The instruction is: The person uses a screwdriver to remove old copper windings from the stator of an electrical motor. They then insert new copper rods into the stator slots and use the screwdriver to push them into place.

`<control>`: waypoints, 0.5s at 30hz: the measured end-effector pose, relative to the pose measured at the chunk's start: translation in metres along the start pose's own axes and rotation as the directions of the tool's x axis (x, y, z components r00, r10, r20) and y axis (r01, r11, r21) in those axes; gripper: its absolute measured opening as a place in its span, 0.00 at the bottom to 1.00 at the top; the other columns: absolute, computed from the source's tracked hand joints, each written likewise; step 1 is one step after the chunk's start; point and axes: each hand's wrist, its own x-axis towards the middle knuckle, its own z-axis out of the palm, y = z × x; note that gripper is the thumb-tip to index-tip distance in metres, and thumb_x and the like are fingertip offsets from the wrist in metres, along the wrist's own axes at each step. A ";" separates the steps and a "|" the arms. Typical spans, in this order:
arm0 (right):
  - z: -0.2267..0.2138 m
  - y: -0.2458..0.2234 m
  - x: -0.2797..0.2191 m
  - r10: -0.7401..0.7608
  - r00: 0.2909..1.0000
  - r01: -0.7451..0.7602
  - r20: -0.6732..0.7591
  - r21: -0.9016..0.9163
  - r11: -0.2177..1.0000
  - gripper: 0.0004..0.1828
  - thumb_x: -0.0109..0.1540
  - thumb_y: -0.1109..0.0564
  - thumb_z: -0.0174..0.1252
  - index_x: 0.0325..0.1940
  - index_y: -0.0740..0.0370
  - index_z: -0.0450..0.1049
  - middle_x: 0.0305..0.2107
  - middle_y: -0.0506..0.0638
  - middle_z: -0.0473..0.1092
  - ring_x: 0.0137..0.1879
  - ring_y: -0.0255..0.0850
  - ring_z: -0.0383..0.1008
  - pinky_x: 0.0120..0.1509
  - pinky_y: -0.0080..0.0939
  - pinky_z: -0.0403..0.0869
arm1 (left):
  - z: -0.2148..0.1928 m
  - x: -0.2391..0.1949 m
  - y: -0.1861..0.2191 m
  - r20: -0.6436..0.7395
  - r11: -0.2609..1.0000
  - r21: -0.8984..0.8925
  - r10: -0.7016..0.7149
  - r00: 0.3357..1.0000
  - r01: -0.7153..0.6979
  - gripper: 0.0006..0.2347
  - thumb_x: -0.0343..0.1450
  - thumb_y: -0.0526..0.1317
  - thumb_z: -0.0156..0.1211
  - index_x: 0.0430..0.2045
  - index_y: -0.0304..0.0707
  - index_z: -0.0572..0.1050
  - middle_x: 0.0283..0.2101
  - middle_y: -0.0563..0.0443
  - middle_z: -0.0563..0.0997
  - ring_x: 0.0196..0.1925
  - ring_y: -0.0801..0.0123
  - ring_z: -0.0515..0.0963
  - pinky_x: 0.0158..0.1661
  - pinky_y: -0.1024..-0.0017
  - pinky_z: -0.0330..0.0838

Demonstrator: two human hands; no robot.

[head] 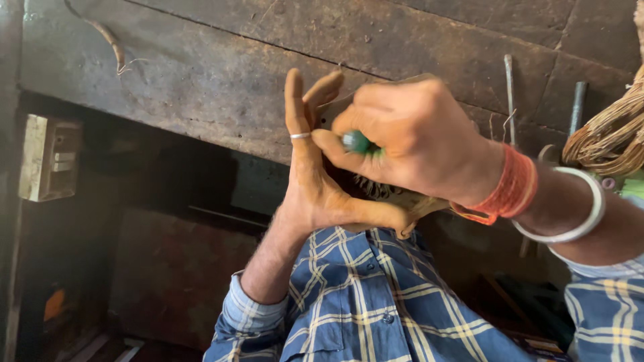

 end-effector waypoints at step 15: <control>-0.075 0.017 -0.066 0.183 0.977 -0.173 -0.109 0.099 0.980 0.12 0.61 0.56 0.66 0.33 0.62 0.69 0.23 0.48 0.67 0.25 0.39 0.69 0.27 0.39 0.69 | -0.009 0.021 0.015 0.075 0.960 0.225 0.152 0.986 -0.165 0.41 0.57 0.64 0.74 0.58 0.36 0.68 0.63 0.41 0.73 0.69 0.49 0.69 0.74 0.50 0.58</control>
